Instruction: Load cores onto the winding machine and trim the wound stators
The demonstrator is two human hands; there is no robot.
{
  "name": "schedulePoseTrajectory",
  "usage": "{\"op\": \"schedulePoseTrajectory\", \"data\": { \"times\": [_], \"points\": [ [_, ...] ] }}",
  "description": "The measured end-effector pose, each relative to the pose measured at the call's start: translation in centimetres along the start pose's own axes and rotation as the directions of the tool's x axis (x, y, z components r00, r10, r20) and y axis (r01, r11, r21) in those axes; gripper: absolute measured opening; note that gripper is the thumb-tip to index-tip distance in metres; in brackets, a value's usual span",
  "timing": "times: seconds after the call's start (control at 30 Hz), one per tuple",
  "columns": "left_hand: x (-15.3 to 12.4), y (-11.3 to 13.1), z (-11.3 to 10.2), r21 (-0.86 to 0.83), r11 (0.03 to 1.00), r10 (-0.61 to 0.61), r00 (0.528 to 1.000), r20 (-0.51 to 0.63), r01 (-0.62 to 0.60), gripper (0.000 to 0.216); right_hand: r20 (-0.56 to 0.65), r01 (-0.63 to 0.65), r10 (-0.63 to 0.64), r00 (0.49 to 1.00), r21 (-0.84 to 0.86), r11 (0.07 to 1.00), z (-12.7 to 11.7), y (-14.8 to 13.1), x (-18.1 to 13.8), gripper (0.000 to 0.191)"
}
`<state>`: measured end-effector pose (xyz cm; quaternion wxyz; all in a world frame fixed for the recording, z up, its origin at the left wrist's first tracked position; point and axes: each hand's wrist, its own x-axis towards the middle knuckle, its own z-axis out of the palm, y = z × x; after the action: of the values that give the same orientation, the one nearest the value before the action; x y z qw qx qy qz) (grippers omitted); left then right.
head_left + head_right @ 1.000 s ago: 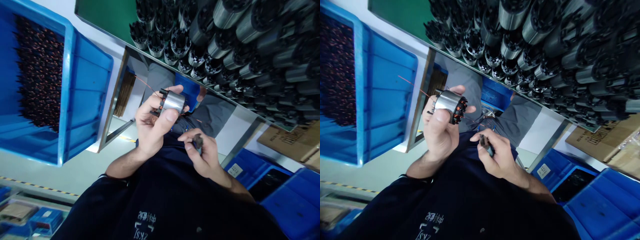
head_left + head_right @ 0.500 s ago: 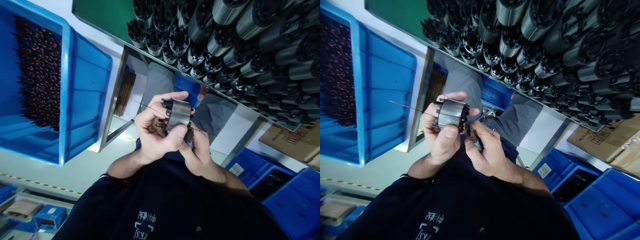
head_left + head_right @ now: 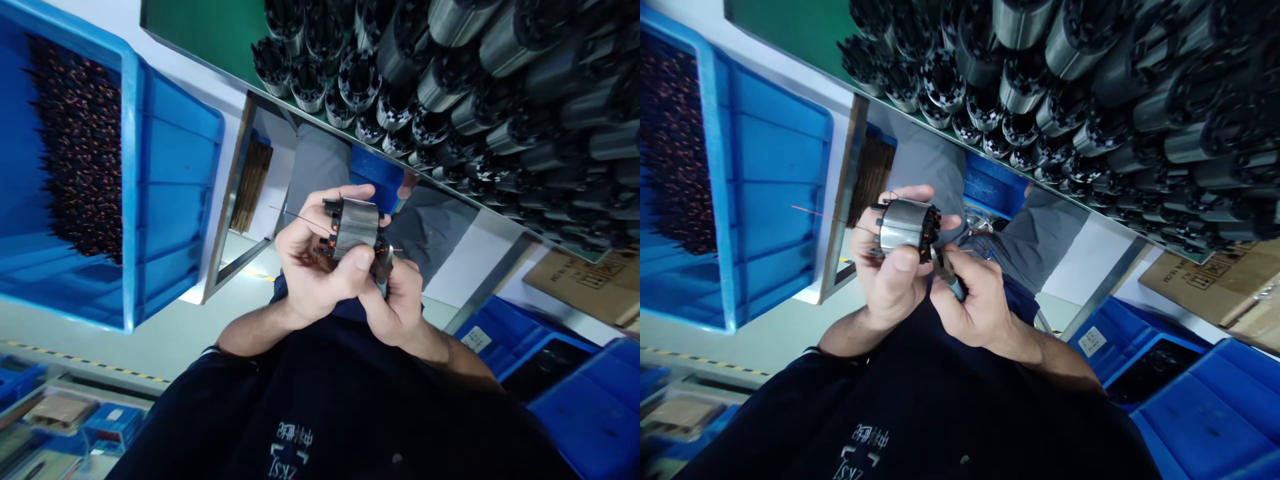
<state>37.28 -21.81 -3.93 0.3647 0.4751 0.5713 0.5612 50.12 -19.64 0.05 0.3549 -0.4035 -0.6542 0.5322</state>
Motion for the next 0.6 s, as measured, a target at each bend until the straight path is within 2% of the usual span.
{"op": "schedulePoseTrajectory", "data": {
  "times": [0.07,0.2,0.27,0.33,0.4,0.47,0.53,0.6],
  "points": [
    [-0.2,-0.5,0.1,0.032,0.999,-0.012,0.999,0.049,0.01,0.041,0.005,-0.025,0.025,1.0,-0.042,0.999,-0.2,0.1,0.2,0.026],
    [-0.2,-1.2,0.2,-0.047,0.996,-0.078,0.997,0.026,0.08,0.041,0.029,-0.1,0.102,0.994,-0.049,0.994,-1.3,0.6,0.1,0.016],
    [-0.1,-1.6,-0.5,-0.061,0.993,-0.096,0.995,0.029,0.098,0.045,-0.007,-0.169,0.169,0.986,-0.053,0.984,-2.2,1.3,-0.4,0.018],
    [-0.1,-2.1,-2.2,-0.047,0.993,-0.106,0.994,0.016,0.106,0.05,-0.073,-0.238,0.233,0.97,-0.071,0.969,-3.4,2.2,-1.1,0.017],
    [-0.1,-2.2,-5.1,-0.012,0.994,-0.105,0.994,-0.016,0.105,0.056,-0.137,-0.305,0.293,0.946,-0.078,0.949,-4.8,3.4,-2.1,0.014],
    [0.3,-1.6,-9.3,0.045,0.997,-0.062,0.996,-0.057,0.065,0.062,-0.177,-0.39,0.373,0.911,-0.066,0.919,-6.2,4.7,-3.2,0.015],
    [1.3,0.2,-14.4,0.107,0.993,0.059,0.987,-0.15,-0.044,0.059,-0.22,-0.475,0.451,0.865,-0.068,0.878,-7.3,5.9,-4.0,0.021],
    [3.1,2.6,-19.9,0.249,0.954,0.222,0.953,-0.207,-0.168,0.05,-0.253,-0.556,0.524,0.813,-0.071,0.828,-7.6,6.8,-4.4,0.03]
  ]
}}
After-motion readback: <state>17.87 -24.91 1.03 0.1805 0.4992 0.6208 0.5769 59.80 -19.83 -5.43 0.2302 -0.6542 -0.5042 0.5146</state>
